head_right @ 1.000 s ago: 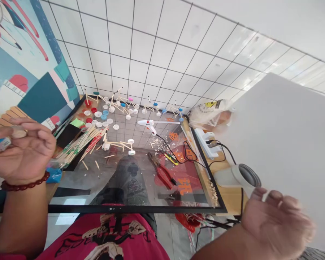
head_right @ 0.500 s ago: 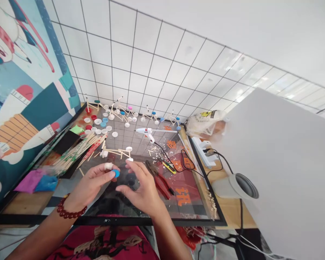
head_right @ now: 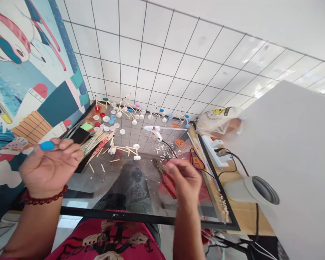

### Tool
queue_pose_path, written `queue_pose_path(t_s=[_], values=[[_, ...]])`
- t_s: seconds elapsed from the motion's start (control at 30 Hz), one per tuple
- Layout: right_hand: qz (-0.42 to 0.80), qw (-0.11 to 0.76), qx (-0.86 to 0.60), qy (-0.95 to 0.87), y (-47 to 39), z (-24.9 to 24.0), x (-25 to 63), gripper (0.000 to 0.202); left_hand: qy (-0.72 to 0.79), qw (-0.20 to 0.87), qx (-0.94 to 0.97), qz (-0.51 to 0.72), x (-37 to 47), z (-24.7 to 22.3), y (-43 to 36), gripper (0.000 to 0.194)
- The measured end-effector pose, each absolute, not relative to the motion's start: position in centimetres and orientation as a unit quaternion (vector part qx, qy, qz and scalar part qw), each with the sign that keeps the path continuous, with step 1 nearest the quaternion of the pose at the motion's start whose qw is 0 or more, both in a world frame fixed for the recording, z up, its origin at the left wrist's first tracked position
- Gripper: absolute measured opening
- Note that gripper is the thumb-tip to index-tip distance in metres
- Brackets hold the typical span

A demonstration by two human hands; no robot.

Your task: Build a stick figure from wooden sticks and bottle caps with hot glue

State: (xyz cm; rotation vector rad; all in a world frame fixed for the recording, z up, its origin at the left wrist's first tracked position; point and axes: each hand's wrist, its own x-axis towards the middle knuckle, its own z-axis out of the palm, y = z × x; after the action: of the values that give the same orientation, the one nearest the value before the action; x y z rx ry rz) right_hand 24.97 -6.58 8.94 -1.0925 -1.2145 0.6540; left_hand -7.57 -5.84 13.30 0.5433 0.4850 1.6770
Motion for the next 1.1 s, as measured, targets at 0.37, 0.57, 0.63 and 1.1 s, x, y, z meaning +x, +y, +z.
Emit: queue_pose_path(t_s=[0.37, 0.57, 0.63, 1.1], values=[[0.229, 0.457, -0.404, -0.759, -8.0, 10.7, 18.7, 0.061, 0.416, 0.585, 0.467, 0.517, 0.1, 9.8, -8.0, 0.018], [0.224, 0.470, -0.369, -0.769, -7.8, 10.0, 17.8, 0.040, 0.407, 0.552, 0.544, 0.483, -0.2, 8.8, -8.2, 0.019], [0.238, 0.493, -0.373, -0.749, -7.7, 9.6, 18.0, 0.035, 0.398, 0.564, 0.529, 0.495, -0.7, 8.5, -8.3, 0.027], [0.712, 0.593, -0.240, -0.289, -6.1, 8.0, 16.1, 0.028, 0.343, 0.636, 0.484, 0.493, 2.3, 5.9, -8.2, 0.062]])
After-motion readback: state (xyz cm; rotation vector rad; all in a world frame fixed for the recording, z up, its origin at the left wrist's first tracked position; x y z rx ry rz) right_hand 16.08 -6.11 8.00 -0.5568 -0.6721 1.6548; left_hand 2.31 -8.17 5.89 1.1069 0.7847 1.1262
